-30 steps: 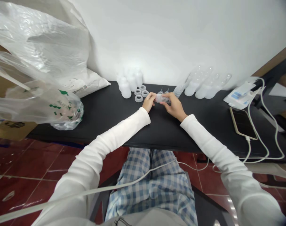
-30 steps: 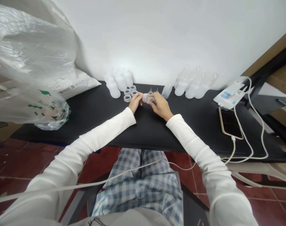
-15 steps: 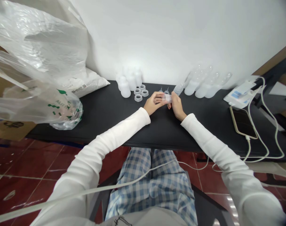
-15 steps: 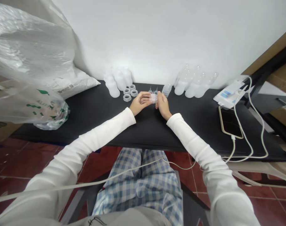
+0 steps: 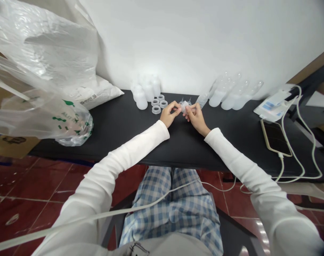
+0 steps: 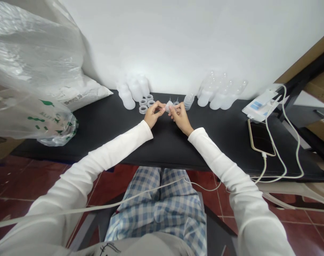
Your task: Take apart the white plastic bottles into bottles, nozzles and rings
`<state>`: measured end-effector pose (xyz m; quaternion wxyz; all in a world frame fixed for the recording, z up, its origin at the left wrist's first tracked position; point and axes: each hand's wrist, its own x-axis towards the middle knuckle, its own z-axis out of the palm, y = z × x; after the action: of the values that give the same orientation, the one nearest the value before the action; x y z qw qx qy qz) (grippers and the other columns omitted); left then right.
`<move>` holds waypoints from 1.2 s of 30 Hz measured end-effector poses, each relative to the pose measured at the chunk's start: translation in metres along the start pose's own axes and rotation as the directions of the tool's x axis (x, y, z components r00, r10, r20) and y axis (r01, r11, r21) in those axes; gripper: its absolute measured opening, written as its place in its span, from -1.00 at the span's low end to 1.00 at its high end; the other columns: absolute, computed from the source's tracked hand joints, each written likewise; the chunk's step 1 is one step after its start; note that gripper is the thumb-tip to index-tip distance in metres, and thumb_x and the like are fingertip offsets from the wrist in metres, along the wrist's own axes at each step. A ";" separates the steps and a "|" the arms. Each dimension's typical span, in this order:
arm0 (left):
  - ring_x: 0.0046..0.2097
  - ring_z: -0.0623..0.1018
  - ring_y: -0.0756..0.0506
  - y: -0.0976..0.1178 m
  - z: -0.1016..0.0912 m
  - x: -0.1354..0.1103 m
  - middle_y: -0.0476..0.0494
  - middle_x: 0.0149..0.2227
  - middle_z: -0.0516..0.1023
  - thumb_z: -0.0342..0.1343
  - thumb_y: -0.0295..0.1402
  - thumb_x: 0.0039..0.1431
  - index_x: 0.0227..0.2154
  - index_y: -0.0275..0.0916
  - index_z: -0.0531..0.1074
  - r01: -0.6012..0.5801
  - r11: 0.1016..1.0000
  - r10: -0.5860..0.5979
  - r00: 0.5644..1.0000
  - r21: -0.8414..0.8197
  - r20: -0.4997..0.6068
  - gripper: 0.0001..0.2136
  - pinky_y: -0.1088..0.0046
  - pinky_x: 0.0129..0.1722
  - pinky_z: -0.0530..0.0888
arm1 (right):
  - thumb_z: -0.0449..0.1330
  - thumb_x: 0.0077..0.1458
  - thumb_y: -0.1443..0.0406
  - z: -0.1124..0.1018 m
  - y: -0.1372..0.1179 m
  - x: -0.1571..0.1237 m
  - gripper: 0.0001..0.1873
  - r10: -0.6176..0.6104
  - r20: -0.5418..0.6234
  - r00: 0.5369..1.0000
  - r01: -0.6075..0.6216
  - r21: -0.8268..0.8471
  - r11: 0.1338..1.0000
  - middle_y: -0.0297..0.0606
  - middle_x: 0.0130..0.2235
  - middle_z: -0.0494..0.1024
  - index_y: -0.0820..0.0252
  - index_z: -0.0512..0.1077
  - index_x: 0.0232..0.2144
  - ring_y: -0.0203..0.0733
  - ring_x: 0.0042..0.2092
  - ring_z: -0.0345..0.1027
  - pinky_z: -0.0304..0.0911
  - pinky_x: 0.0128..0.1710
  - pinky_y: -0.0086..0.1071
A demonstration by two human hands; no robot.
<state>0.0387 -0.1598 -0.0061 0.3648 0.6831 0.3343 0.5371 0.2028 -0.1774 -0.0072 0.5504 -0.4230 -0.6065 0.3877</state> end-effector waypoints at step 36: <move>-0.21 0.44 -0.08 0.004 0.009 -0.011 -0.16 -0.25 0.52 0.06 0.01 0.33 -0.19 -0.23 0.44 -0.292 0.934 0.225 0.928 0.205 0.298 -0.63 0.32 -0.09 0.40 | -0.22 0.14 -0.41 -0.017 -0.008 -0.001 -0.20 0.024 -0.083 0.996 -0.053 -0.367 0.929 -0.38 -0.57 0.36 0.11 0.28 -0.56 -0.26 -0.44 0.28 0.18 -0.32 -0.32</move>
<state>0.0455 -0.1723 -0.0095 0.2448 0.8281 0.2519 0.4369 0.2186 -0.1813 0.0017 0.4764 -0.5452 -0.6385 0.2611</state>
